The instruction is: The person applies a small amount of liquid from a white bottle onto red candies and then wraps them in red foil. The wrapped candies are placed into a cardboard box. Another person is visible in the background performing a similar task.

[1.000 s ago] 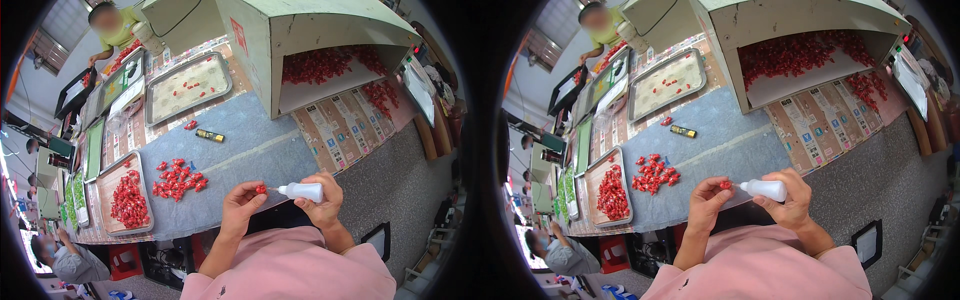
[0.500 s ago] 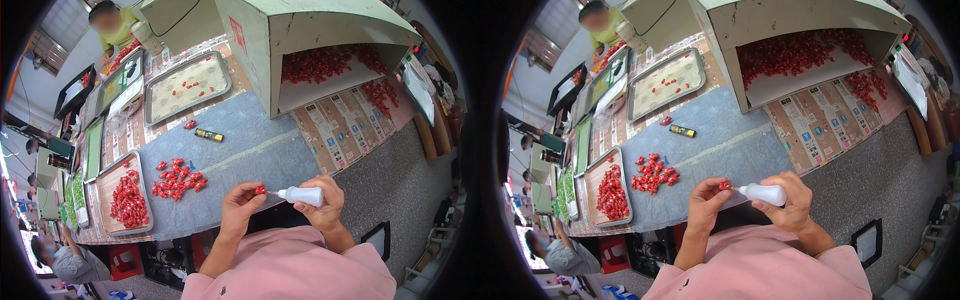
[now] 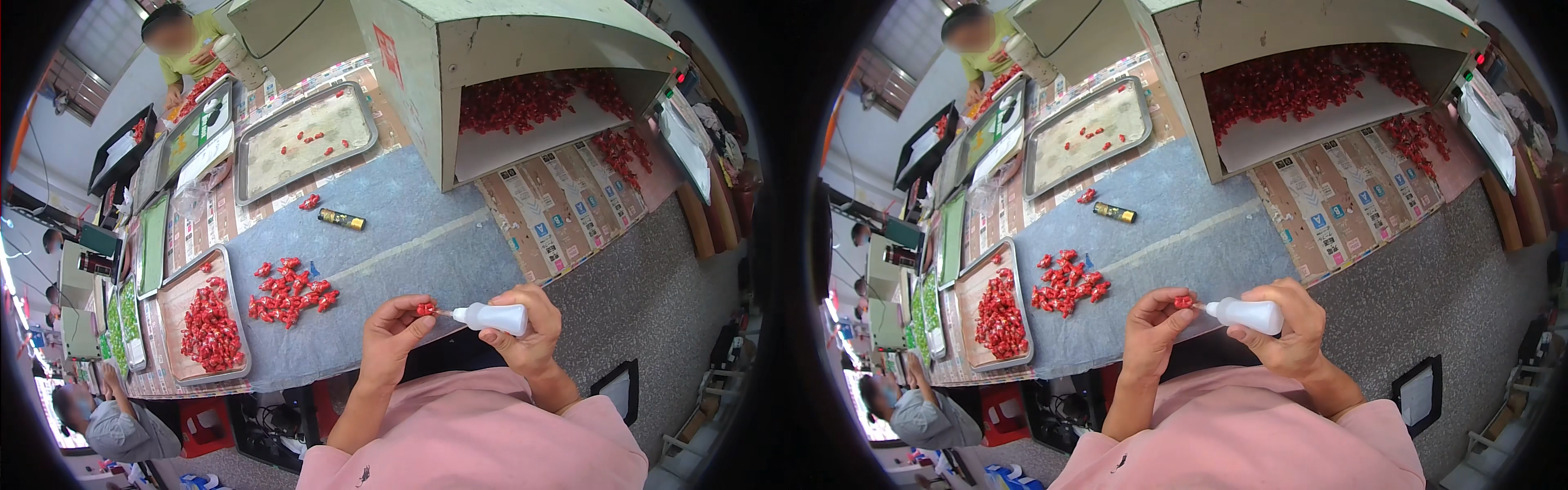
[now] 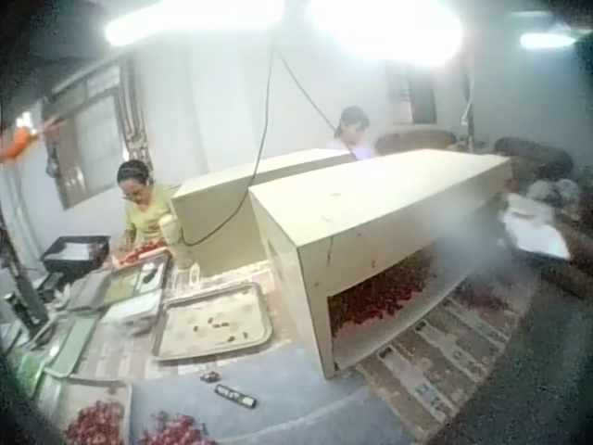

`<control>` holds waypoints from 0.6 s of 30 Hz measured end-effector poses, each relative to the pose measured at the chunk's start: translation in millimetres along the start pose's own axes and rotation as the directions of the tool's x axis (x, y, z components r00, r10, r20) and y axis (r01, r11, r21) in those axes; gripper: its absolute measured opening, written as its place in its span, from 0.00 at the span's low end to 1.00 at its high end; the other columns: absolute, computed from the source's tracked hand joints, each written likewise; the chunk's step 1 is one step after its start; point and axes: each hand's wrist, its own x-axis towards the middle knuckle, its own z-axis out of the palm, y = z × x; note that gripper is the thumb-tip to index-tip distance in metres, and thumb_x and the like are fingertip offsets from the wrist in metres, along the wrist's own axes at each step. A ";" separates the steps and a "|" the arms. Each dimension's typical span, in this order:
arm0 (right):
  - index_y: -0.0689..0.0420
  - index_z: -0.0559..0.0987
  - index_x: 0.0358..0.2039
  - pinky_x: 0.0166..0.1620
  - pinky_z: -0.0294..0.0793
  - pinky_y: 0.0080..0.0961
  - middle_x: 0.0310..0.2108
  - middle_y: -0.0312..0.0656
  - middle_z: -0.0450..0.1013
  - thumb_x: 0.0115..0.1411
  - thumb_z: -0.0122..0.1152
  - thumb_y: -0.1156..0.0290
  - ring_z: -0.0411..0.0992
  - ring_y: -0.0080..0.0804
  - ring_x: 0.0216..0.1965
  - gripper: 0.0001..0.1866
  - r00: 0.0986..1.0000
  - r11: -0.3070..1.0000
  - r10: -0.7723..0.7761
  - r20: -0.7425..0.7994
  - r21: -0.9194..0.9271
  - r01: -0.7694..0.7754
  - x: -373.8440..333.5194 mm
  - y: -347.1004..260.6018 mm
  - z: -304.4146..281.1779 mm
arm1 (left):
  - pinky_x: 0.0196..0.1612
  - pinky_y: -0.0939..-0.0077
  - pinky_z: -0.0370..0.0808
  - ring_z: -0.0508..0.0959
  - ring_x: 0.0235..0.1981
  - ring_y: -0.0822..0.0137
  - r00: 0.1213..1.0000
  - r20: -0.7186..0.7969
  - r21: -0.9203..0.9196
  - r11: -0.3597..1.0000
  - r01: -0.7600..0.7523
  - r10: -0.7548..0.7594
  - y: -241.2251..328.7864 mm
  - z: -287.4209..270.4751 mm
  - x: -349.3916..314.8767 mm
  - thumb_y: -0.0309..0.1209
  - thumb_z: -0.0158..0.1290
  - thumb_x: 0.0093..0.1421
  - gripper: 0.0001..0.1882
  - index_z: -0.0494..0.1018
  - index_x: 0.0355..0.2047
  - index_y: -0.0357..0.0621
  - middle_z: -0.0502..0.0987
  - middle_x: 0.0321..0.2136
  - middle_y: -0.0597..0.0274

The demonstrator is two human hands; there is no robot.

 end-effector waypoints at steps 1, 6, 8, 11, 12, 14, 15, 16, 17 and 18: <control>0.60 0.78 0.35 0.28 0.70 0.24 0.28 0.42 0.75 0.46 0.77 0.62 0.72 0.31 0.25 0.21 1.000 1.000 -0.003 0.001 -0.005 0.003 0.5 -0.1 -0.4 | 0.48 0.74 0.77 0.79 0.41 0.66 1.000 0.003 -0.001 1.000 -0.001 0.001 0.0 -0.2 0.1 0.17 0.59 0.55 0.14 0.75 0.42 0.36 0.79 0.40 0.54; 0.60 0.78 0.35 0.29 0.70 0.24 0.28 0.42 0.75 0.45 0.77 0.63 0.72 0.31 0.26 0.21 1.000 1.000 0.007 0.010 -0.006 -0.007 -0.5 0.4 -1.1 | 0.49 0.73 0.77 0.80 0.41 0.65 1.000 0.000 0.005 1.000 0.003 -0.003 1.0 0.4 -0.4 0.17 0.59 0.55 0.14 0.75 0.43 0.35 0.79 0.40 0.54; 0.60 0.78 0.35 0.29 0.70 0.24 0.29 0.42 0.75 0.45 0.77 0.63 0.72 0.31 0.26 0.21 1.000 1.000 0.020 0.009 0.007 -0.020 -1.1 1.1 -0.6 | 0.49 0.73 0.77 0.80 0.41 0.65 1.000 0.003 0.006 1.000 0.009 -0.009 1.9 1.0 -0.2 0.17 0.59 0.55 0.14 0.75 0.43 0.35 0.79 0.40 0.54; 0.60 0.78 0.35 0.30 0.70 0.25 0.28 0.42 0.75 0.45 0.78 0.63 0.72 0.32 0.26 0.21 1.000 1.000 0.017 -0.007 -0.006 -0.017 -0.1 1.2 0.1 | 0.49 0.72 0.77 0.80 0.41 0.65 1.000 0.010 0.000 1.000 0.013 -0.013 2.6 1.9 -0.2 0.17 0.59 0.55 0.14 0.75 0.43 0.35 0.79 0.40 0.54; 0.60 0.78 0.35 0.30 0.70 0.25 0.28 0.42 0.75 0.45 0.77 0.63 0.72 0.32 0.27 0.21 1.000 1.000 0.020 -0.007 -0.007 -0.021 0.0 1.3 0.1 | 0.49 0.72 0.77 0.80 0.41 0.65 1.000 0.010 -0.002 1.000 0.015 -0.015 2.4 1.7 0.0 0.17 0.59 0.55 0.14 0.75 0.43 0.35 0.79 0.40 0.54; 0.60 0.78 0.35 0.31 0.70 0.25 0.29 0.42 0.75 0.46 0.77 0.63 0.72 0.32 0.27 0.21 1.000 1.000 0.027 -0.006 -0.008 -0.027 0.0 1.7 0.1 | 0.49 0.73 0.76 0.80 0.42 0.65 1.000 0.012 -0.008 1.000 0.018 -0.018 2.5 1.1 -0.1 0.17 0.59 0.55 0.15 0.75 0.44 0.35 0.79 0.40 0.54; 0.60 0.78 0.35 0.31 0.70 0.24 0.29 0.41 0.74 0.46 0.77 0.64 0.72 0.31 0.28 0.20 0.999 0.999 0.044 -0.020 0.004 -0.044 -0.1 2.4 0.0 | 0.49 0.74 0.76 0.80 0.42 0.66 1.000 0.014 -0.013 1.000 0.020 -0.019 2.5 0.7 -0.4 0.17 0.59 0.56 0.15 0.75 0.44 0.35 0.79 0.40 0.55; 0.60 0.78 0.35 0.32 0.70 0.24 0.29 0.41 0.74 0.46 0.77 0.65 0.72 0.31 0.28 0.20 0.998 0.998 0.061 -0.034 0.018 -0.061 -0.4 3.6 0.1 | 0.49 0.75 0.75 0.79 0.42 0.66 1.000 0.016 -0.017 1.000 0.021 -0.021 2.5 0.2 -0.8 0.17 0.58 0.56 0.15 0.75 0.44 0.35 0.79 0.41 0.56; 0.60 0.78 0.35 0.32 0.70 0.24 0.30 0.41 0.74 0.47 0.76 0.66 0.72 0.31 0.28 0.19 0.996 0.997 0.079 -0.047 0.031 -0.077 -0.8 4.8 0.9 | 0.49 0.73 0.76 0.79 0.42 0.66 1.000 0.007 -0.024 1.000 0.016 -0.016 1.9 -1.0 -1.1 0.17 0.59 0.56 0.15 0.74 0.44 0.35 0.79 0.41 0.55; 0.60 0.78 0.35 0.32 0.70 0.23 0.30 0.40 0.73 0.47 0.76 0.67 0.72 0.30 0.29 0.18 0.993 0.994 0.104 -0.057 0.032 -0.103 -0.3 8.0 2.6 | 0.49 0.72 0.76 0.79 0.42 0.66 1.000 0.002 -0.030 0.999 0.012 -0.012 0.8 -1.8 -0.7 0.18 0.59 0.56 0.15 0.74 0.44 0.35 0.79 0.41 0.55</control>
